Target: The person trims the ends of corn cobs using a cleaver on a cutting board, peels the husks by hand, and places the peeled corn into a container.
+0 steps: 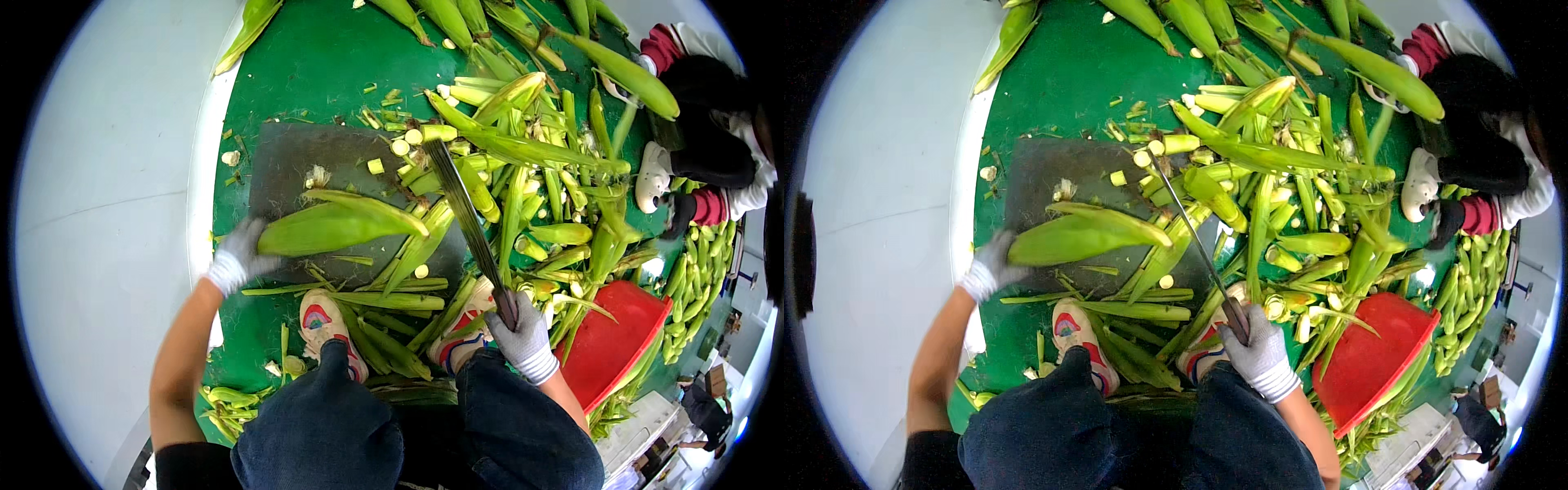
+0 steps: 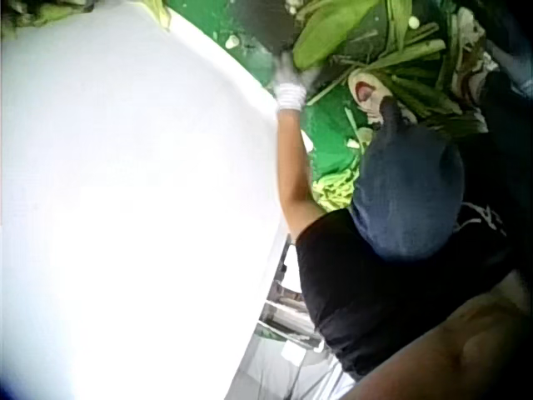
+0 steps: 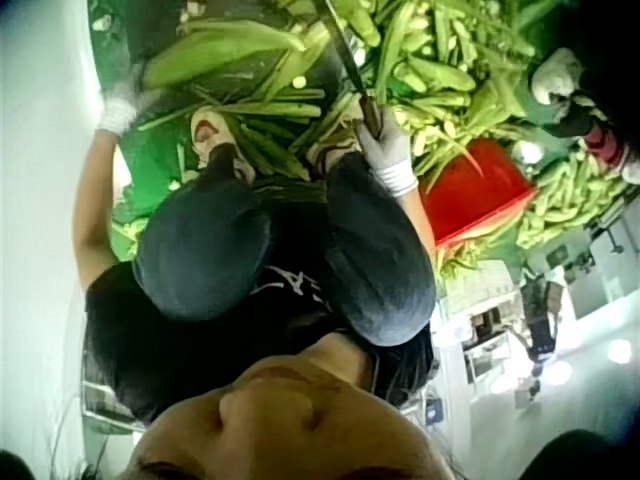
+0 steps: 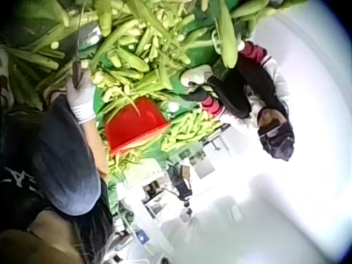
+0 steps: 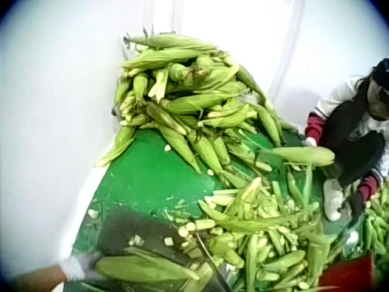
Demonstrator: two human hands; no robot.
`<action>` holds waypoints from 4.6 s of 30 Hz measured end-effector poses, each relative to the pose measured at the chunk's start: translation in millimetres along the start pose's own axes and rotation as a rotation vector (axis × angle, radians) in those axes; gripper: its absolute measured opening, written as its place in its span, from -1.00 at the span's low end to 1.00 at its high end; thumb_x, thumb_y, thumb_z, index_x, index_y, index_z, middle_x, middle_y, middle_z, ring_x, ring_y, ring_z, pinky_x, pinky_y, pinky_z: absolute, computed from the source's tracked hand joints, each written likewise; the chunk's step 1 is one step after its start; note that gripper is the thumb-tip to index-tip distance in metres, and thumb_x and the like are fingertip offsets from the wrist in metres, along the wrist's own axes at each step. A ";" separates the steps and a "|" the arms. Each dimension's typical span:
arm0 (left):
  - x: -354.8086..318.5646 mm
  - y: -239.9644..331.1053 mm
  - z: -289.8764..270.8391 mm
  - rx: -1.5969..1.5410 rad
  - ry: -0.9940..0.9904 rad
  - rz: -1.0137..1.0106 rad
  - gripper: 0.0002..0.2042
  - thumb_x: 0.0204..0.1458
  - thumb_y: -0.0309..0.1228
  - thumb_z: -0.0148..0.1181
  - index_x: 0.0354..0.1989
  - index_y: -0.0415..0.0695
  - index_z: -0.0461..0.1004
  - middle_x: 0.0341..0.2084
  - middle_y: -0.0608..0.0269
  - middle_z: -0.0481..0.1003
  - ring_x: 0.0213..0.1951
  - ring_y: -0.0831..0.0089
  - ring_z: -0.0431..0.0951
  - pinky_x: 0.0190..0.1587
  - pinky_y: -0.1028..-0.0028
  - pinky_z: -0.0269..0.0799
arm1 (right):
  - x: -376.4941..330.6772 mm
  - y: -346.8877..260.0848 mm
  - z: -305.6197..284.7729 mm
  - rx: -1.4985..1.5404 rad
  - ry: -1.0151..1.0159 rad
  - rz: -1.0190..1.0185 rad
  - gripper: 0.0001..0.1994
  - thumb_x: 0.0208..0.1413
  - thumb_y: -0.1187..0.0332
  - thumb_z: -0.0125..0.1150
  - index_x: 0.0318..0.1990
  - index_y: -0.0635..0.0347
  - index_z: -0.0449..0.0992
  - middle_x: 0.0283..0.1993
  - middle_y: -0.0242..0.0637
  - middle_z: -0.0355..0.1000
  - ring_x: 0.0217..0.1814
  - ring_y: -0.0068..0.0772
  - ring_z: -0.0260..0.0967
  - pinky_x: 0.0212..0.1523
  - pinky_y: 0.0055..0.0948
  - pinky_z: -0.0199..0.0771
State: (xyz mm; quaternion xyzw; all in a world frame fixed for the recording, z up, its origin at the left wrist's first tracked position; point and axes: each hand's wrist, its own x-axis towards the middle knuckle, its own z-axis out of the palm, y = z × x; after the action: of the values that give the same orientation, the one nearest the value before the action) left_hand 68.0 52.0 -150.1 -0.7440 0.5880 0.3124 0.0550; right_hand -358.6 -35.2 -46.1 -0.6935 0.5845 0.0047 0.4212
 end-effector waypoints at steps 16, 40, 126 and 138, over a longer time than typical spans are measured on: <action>-59.9 57.7 -19.5 -0.342 -0.115 -0.462 -0.32 -0.04 0.12 0.02 -0.04 -0.37 0.34 -0.25 -0.23 0.46 -0.16 0.06 0.49 -0.05 0.31 0.35 | 88.1 -37.5 44.6 0.411 0.058 -0.524 -0.71 -0.03 0.40 0.23 -0.24 0.43 0.32 -0.31 -0.05 0.44 -0.29 -0.44 0.41 -0.23 -0.48 0.43; -141.6 8.6 41.6 -1.276 -0.049 -0.495 -0.57 0.03 -0.08 0.06 -0.19 -0.27 0.40 -0.63 0.30 0.41 -0.69 0.60 0.35 -0.67 0.64 0.26 | 70.7 21.6 77.4 0.157 0.025 0.021 -0.66 -0.03 0.35 0.23 -0.15 0.39 0.37 -0.46 -0.29 0.36 -0.43 -0.58 0.25 -0.35 -0.51 0.34; -67.3 142.6 -12.1 -0.711 0.718 0.373 -0.49 -0.27 -0.50 0.32 -0.05 -0.15 0.30 -0.16 0.06 0.39 -0.08 0.17 0.42 0.02 0.38 0.33 | 43.0 -155.5 54.5 0.423 -0.013 -0.677 -0.88 -0.06 0.46 0.14 -0.56 0.26 0.39 -0.64 -0.23 0.35 -0.67 -0.48 0.29 -0.62 -0.50 0.33; -138.4 125.4 -44.5 -1.090 0.426 0.032 -0.69 -0.17 -0.40 0.28 -0.24 -0.17 0.35 -0.36 0.14 0.42 -0.34 0.33 0.48 -0.22 0.44 0.44 | 30.4 -173.2 51.2 -0.086 -0.441 -0.897 -0.80 0.06 0.31 0.08 -0.43 0.29 0.35 -0.62 -0.05 0.30 -0.56 0.01 0.33 -0.51 -0.22 0.34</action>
State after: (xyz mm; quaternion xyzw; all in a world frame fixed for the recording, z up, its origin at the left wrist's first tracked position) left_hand -43.9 110.4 -5.5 -0.7022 0.3517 0.4144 -0.4599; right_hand -183.0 -36.1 5.9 -0.8757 0.1250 -0.0063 0.4663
